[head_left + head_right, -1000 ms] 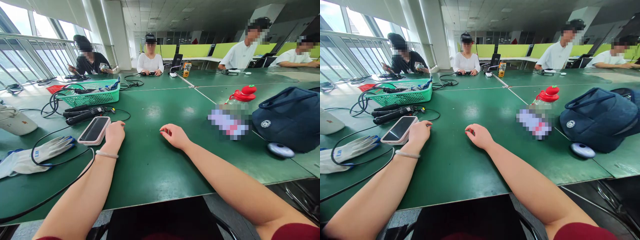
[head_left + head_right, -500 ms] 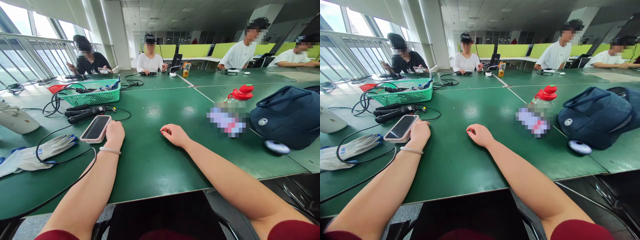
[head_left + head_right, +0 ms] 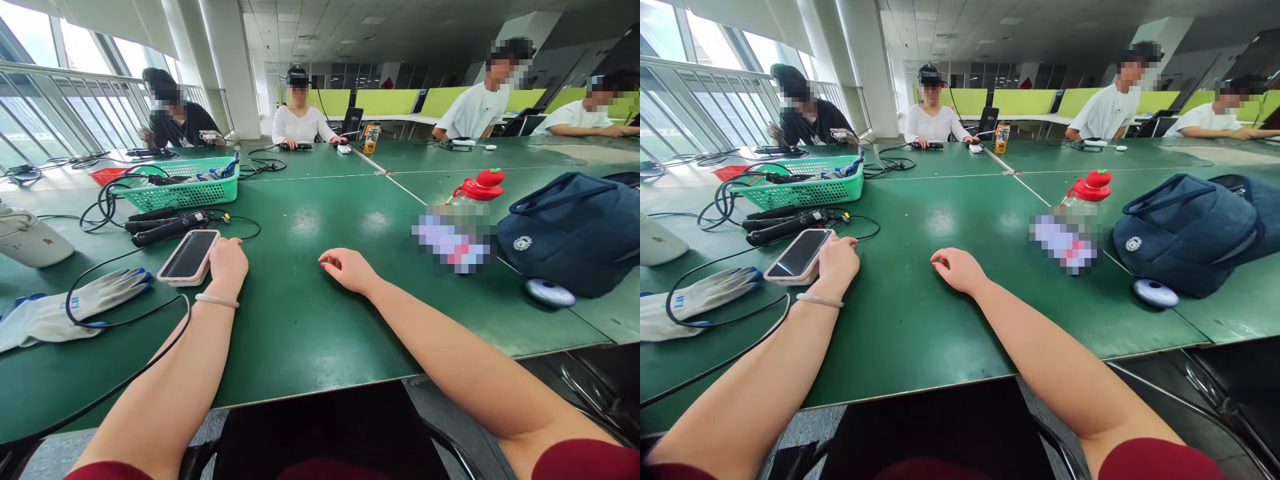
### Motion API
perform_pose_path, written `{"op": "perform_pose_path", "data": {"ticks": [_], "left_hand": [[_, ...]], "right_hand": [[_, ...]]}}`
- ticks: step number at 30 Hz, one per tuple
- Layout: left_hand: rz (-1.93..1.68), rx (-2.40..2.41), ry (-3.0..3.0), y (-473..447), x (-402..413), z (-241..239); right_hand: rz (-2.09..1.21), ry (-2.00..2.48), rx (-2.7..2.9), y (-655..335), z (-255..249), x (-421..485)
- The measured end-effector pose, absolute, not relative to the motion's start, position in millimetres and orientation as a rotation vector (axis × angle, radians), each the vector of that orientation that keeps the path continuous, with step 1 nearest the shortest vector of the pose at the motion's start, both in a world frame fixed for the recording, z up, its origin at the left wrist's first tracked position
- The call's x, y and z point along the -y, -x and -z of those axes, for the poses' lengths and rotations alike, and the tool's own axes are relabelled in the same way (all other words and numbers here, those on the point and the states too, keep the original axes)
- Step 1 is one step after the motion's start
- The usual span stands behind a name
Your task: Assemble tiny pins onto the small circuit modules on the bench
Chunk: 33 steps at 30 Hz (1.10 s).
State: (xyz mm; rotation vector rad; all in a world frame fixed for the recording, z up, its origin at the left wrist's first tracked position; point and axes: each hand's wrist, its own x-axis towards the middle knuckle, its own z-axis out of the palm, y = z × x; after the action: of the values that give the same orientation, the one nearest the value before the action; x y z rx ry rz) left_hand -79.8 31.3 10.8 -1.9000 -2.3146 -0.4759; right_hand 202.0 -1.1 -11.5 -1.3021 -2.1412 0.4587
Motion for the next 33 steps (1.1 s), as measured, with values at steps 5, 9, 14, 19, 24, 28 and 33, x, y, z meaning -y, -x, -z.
{"op": "perform_pose_path", "data": {"ticks": [5, 9, 14, 19, 24, 28, 33], "left_hand": [[0.735, 2.357, 2.021, 84.0, -36.5, -2.8], [0.796, 2.337, 2.140, 75.7, -38.4, 0.0], [1.175, 2.180, 2.719, 26.7, -18.3, 0.8], [1.411, 1.877, 3.017, -8.5, 6.5, -5.1], [1.199, 1.994, 2.878, -2.6, 8.0, -7.1], [1.132, 2.082, 2.780, 1.2, 5.8, -4.6], [1.109, 2.078, 2.757, -1.7, 8.4, -6.4]], "right_hand": [[-0.460, 1.309, 2.166, -202.1, 12.1, 0.5], [-0.475, 1.307, 2.185, -201.8, 12.7, -0.5], [-0.474, 1.264, 2.247, -199.5, 15.5, -5.0], [-0.415, 1.285, 2.297, -197.3, 16.2, -7.9], [-0.432, 1.289, 2.323, -194.8, 15.7, -5.8], [-0.412, 1.268, 2.366, -191.7, 15.3, -3.5], [-0.396, 1.233, 2.368, -189.7, 15.1, -1.5]]}}
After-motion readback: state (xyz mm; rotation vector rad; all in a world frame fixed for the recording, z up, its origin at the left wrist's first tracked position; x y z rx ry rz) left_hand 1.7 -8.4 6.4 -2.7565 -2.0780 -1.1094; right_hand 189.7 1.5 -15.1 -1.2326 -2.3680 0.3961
